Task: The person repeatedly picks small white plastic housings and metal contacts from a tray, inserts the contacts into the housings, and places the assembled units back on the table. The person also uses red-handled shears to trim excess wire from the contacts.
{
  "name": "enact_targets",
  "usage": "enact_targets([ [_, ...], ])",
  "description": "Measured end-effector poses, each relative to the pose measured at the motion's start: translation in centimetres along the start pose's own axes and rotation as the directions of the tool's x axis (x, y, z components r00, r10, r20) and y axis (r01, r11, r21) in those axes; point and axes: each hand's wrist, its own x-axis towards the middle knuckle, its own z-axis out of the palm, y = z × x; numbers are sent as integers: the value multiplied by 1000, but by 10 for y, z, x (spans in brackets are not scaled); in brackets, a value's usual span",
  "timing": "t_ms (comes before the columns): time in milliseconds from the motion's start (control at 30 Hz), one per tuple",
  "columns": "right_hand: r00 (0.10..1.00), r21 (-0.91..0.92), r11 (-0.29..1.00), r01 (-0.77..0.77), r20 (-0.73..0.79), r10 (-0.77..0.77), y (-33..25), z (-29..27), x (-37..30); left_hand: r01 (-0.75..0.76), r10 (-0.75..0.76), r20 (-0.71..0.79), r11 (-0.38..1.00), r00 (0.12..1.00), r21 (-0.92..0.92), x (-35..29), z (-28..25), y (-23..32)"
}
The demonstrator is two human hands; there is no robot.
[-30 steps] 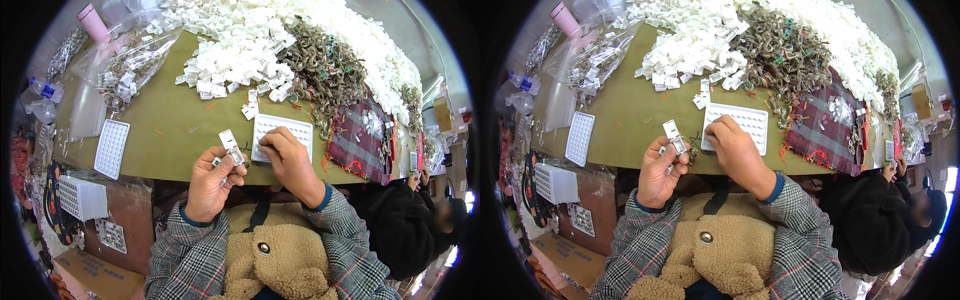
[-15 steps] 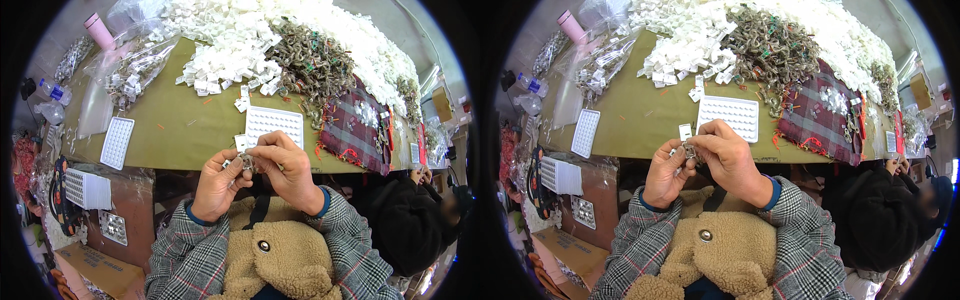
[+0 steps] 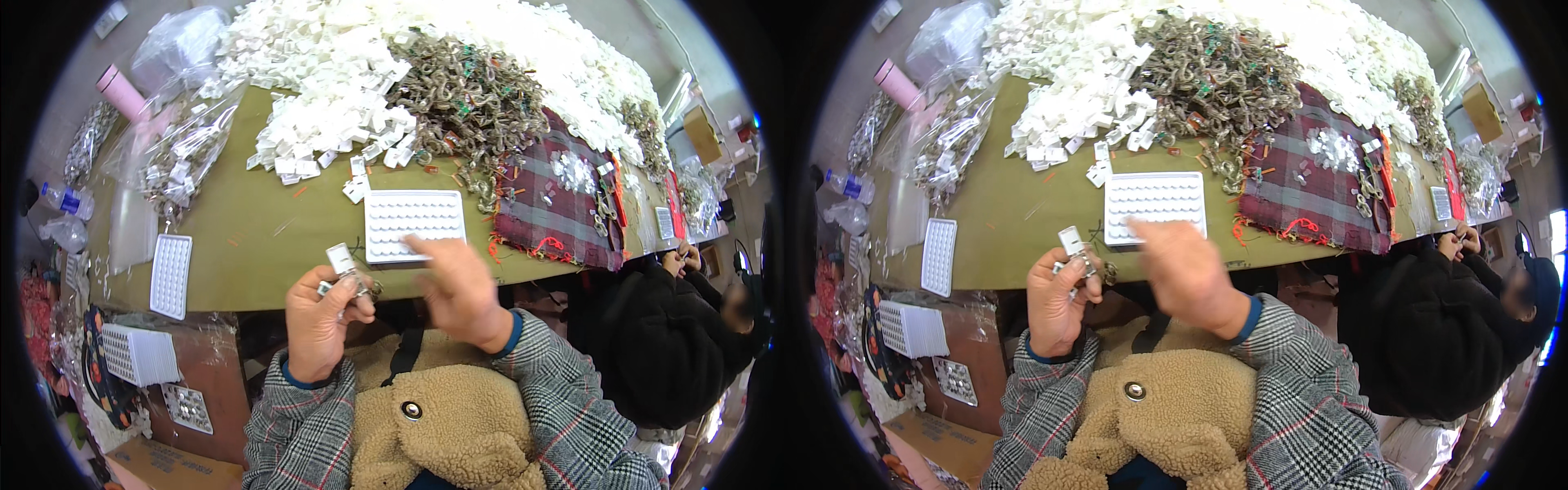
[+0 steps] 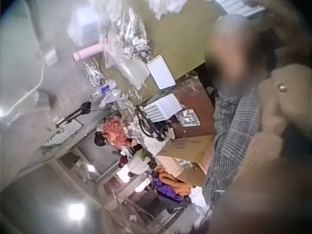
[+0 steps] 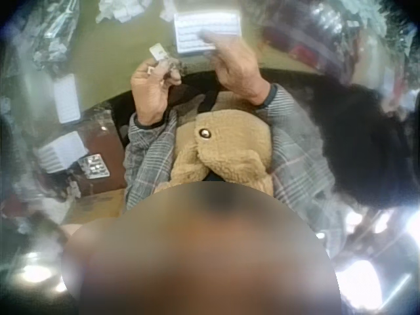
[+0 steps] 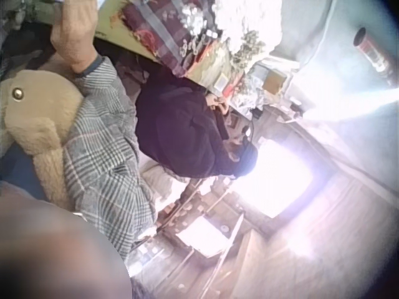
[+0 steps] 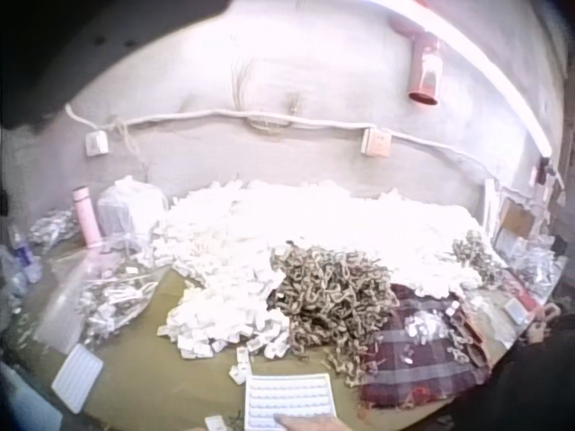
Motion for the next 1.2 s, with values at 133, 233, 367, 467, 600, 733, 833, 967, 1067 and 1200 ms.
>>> enact_targets([
  [133,916,-180,900,-397,-128,379,31,-23,-16,-125,159,-90,945,983,301,12,2,0],
  [233,905,-256,876,-409,9,425,36,-16,-25,-142,166,-17,890,986,434,22,10,-10],
  [367,932,-180,918,-352,23,362,34,-8,-26,-124,149,-9,855,989,503,25,18,-15],
  [467,940,-225,917,-329,20,342,32,-8,-23,-117,139,-8,860,990,497,23,20,-12],
  [600,946,-132,938,-321,2,324,29,-9,-20,-151,173,4,849,985,506,19,22,-13],
  [733,847,223,833,-506,-51,529,30,-6,-22,-130,161,-22,860,987,494,21,20,-13],
  [833,808,424,725,-543,27,588,36,-6,-19,-106,126,-16,887,992,449,25,15,-9],
  [967,698,567,502,-653,192,690,36,-17,-7,-78,88,-18,947,996,310,21,3,-3],
  [1067,724,614,596,-517,-58,687,29,-26,12,-167,178,-78,977,981,135,12,-8,1],
  [1200,740,662,548,-511,14,673,-2,-18,38,-76,85,-89,992,992,103,-3,-23,1],
])
